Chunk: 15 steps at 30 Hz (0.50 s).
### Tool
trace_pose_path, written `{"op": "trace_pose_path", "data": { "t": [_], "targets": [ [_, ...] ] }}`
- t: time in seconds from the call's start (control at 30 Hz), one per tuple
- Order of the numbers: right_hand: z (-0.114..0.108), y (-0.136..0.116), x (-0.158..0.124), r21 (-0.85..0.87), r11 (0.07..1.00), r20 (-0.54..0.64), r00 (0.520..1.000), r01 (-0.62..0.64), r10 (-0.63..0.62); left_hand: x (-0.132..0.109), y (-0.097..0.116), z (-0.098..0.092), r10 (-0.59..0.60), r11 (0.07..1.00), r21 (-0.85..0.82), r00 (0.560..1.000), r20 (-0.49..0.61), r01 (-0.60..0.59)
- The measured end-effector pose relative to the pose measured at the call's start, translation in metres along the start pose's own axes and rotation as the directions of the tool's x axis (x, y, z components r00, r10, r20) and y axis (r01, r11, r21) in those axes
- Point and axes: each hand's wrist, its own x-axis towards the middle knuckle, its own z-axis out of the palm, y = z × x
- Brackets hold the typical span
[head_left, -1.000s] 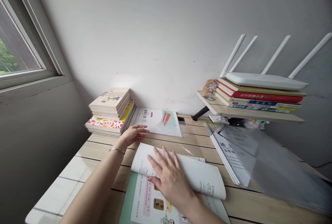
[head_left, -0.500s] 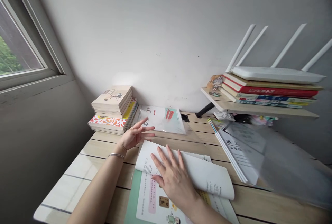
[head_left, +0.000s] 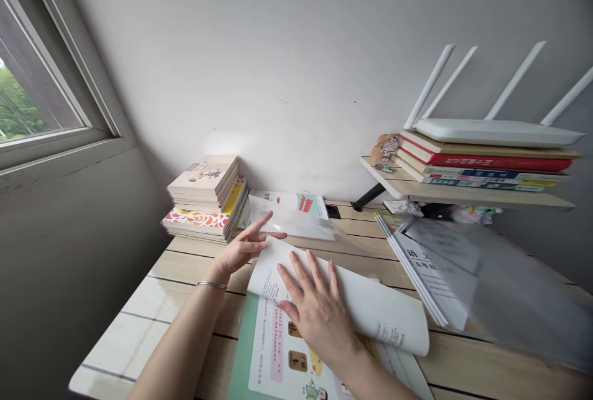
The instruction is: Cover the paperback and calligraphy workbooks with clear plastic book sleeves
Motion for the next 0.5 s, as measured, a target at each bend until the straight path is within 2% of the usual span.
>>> {"op": "trace_pose_path", "data": {
  "t": [0.2, 0.33, 0.4, 0.5],
  "targets": [
    [0.0020, -0.0007, 0.0039, 0.009, 1.000, -0.017, 1.000, 0.022, -0.022, 0.0001, -0.0030, 0.0048, 0.026, 0.999, 0.034, 0.998, 0.059, -0.028],
    [0.0033, 0.0009, 0.0045, -0.006, 0.999, -0.015, 0.999, 0.042, -0.042, -0.0002, -0.0023, 0.0061, 0.095, 0.988, 0.120, 0.995, 0.018, -0.096],
    [0.0042, 0.0016, 0.0048, -0.009, 0.999, -0.013, 0.999, 0.049, -0.049, -0.0006, -0.0016, 0.0073, 0.078, 0.986, 0.151, 0.997, 0.004, -0.078],
    [0.0055, 0.0024, 0.0062, -0.011, 0.998, -0.020, 0.998, 0.060, -0.060, -0.0007, -0.0021, 0.0108, -0.015, 0.986, 0.168, 1.000, -0.005, 0.015]
  ]
}}
